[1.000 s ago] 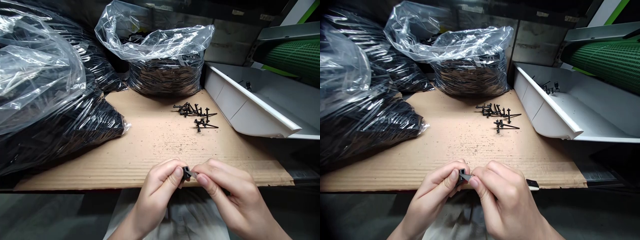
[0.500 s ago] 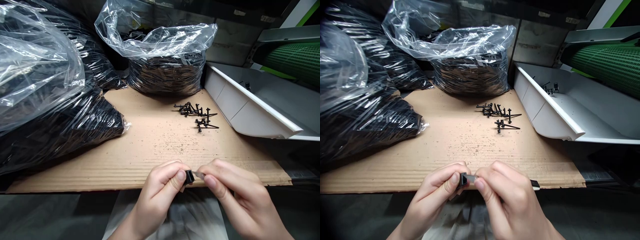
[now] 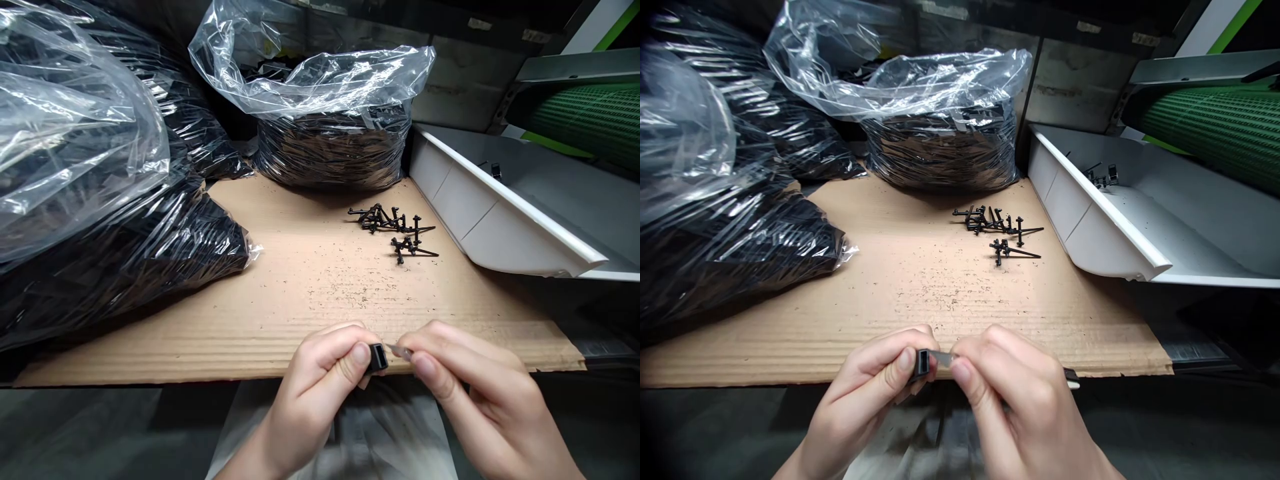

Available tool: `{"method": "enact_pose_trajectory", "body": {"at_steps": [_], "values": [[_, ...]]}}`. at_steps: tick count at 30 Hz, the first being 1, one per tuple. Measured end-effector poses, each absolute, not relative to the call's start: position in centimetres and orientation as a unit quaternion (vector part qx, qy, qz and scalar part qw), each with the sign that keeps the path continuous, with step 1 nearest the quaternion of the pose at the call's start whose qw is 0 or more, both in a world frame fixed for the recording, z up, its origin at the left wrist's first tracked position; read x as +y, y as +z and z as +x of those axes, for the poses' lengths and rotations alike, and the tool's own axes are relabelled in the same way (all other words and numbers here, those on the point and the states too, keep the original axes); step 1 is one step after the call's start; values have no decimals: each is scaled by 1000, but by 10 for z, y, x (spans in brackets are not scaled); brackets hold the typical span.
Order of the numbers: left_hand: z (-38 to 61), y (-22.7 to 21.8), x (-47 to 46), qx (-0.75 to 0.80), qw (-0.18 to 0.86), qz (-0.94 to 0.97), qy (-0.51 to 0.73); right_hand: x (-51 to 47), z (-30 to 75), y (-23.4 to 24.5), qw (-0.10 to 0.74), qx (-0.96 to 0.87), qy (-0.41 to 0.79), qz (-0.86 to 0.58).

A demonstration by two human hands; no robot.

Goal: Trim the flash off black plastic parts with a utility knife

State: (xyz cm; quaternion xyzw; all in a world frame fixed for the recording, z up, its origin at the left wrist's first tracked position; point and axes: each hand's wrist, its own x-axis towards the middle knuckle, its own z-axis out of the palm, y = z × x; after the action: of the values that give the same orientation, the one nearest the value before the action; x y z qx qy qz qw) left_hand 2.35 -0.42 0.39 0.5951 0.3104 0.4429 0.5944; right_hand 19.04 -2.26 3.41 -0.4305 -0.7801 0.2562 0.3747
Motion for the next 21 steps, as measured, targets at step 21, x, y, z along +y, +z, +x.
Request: {"method": "enact_pose_trajectory", "body": {"at_steps": [21], "values": [[24, 0, -6, 283, 665, 533, 440, -24, 202, 34, 382, -718, 270, -516]]}}
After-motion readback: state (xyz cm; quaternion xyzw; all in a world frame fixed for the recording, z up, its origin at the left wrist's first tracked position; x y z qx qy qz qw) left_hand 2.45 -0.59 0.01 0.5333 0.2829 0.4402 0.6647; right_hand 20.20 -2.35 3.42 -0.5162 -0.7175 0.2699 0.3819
